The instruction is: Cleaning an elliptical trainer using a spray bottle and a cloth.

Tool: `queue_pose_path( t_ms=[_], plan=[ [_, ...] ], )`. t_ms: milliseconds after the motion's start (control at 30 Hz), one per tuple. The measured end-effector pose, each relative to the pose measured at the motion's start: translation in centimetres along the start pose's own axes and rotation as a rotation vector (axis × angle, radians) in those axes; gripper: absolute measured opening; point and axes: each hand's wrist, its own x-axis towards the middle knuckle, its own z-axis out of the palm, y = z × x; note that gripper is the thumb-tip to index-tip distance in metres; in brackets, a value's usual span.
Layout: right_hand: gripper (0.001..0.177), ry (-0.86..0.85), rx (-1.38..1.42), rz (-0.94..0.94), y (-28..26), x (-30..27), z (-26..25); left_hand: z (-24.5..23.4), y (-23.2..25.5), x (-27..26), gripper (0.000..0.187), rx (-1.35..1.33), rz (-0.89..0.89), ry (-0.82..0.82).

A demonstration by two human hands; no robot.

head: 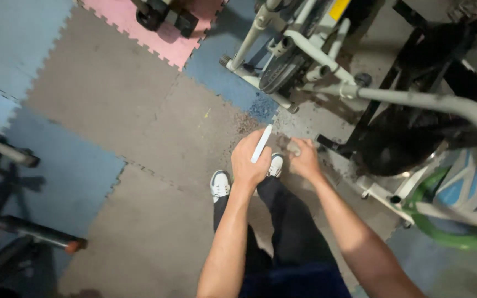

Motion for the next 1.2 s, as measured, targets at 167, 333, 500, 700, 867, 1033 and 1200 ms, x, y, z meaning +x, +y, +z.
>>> queue_pose_path(
  t_ms=[167,333,500,700,867,1033,1200],
  plan=[
    [0.051,0.041,-0.038,0.047,-4.9,-2.0,-5.5,-3.7,5.4,-1.8,0.037,-0.062,0.042,0.023],
    [0.048,0.029,0.103,-0.008,-8.9,-3.8,-8.1,-6.8,8.0,-4.0,0.037,-0.040,0.056,0.007],
    [0.043,0.089,0.184,0.044,-13.7,-3.7,-10.1,-10.1,10.6,-4.1,0.036,-0.044,0.125,-0.032],
    [0.037,0.289,0.261,-0.029,-14.7,-2.1,-11.4,-11.7,14.9,-1.3,0.042,0.021,0.278,-0.186],
    [0.042,0.301,0.444,0.229,-14.5,1.8,-12.2,-10.1,16.8,3.4,0.037,0.067,0.289,-0.291],
    [0.044,0.371,0.653,0.375,-12.6,9.1,-11.6,-6.4,16.4,9.3,0.018,0.244,0.140,-0.436],
    [0.045,0.496,0.403,0.106,-12.9,14.4,-11.6,-3.4,17.7,14.3,0.027,0.209,0.177,-0.525]
  ],
)
